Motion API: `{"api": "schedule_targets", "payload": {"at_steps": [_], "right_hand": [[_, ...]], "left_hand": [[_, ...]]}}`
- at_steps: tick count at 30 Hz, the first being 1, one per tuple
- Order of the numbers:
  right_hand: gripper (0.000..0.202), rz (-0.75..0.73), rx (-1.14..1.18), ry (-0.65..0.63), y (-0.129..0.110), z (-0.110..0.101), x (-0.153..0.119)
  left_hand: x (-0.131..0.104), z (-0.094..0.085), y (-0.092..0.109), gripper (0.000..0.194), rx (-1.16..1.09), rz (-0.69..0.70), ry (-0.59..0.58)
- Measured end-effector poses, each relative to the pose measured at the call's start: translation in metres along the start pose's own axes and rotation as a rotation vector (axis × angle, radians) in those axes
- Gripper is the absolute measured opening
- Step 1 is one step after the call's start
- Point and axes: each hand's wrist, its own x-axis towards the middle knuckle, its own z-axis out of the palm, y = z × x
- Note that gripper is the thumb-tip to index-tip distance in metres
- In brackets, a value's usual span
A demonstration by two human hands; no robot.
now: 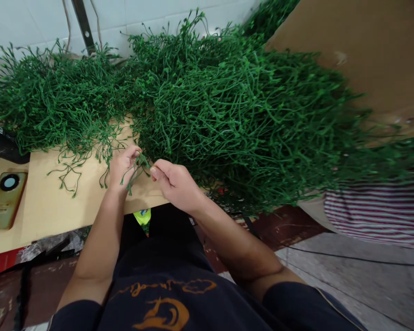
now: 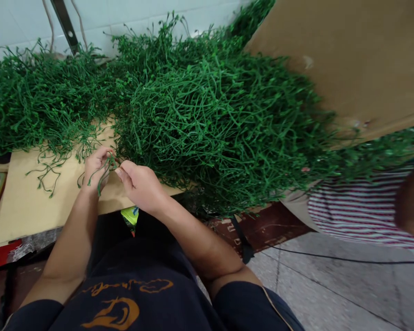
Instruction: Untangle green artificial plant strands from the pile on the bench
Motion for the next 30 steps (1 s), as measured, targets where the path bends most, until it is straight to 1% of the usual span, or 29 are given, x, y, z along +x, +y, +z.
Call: {"api": "schedule_targets", "payload": {"at_steps": [3,6,10,13,16,19,23,25,27,30], "right_hand": [[0.025,0.024,-0.079,0.013,-0.002,-0.008,-0.008],[0.024,0.025,-0.149,0.012,-0.004,-0.015,-0.011],[0.024,-0.007,-0.164,-0.003,-0.004,-0.02,-0.013],[0.024,-0.035,-0.165,-0.006,-0.004,-0.022,-0.015],[0.023,-0.063,-0.138,0.032,-0.002,-0.024,-0.017],[0.025,-0.069,-0.083,0.142,0.001,-0.026,-0.015],[0.034,-0.09,-0.048,0.288,0.005,-0.034,-0.004],[0.039,-0.098,-0.095,0.379,0.007,-0.041,0.003],[0.042,-0.127,-0.183,0.452,0.009,-0.047,0.011],[0.042,-0.197,-0.279,0.468,0.01,-0.054,0.02]], "left_hand": [[0.002,0.004,0.015,0.014,0.172,-0.033,0.015],[0.003,0.005,0.027,0.018,0.254,-0.02,-0.02],[0.004,0.004,0.032,0.019,0.311,-0.041,-0.065],[0.003,0.003,0.034,0.018,0.317,-0.035,-0.078],[0.004,0.0,0.037,0.018,0.255,0.0,-0.081],[0.003,-0.006,0.039,0.017,0.098,0.003,-0.117],[-0.007,-0.012,0.047,0.031,-0.135,-0.038,-0.175],[-0.014,-0.014,0.056,0.038,-0.13,0.02,-0.202],[-0.021,-0.016,0.067,0.041,-0.037,0.144,-0.223],[-0.026,-0.02,0.085,0.038,0.092,0.312,-0.249]]}}
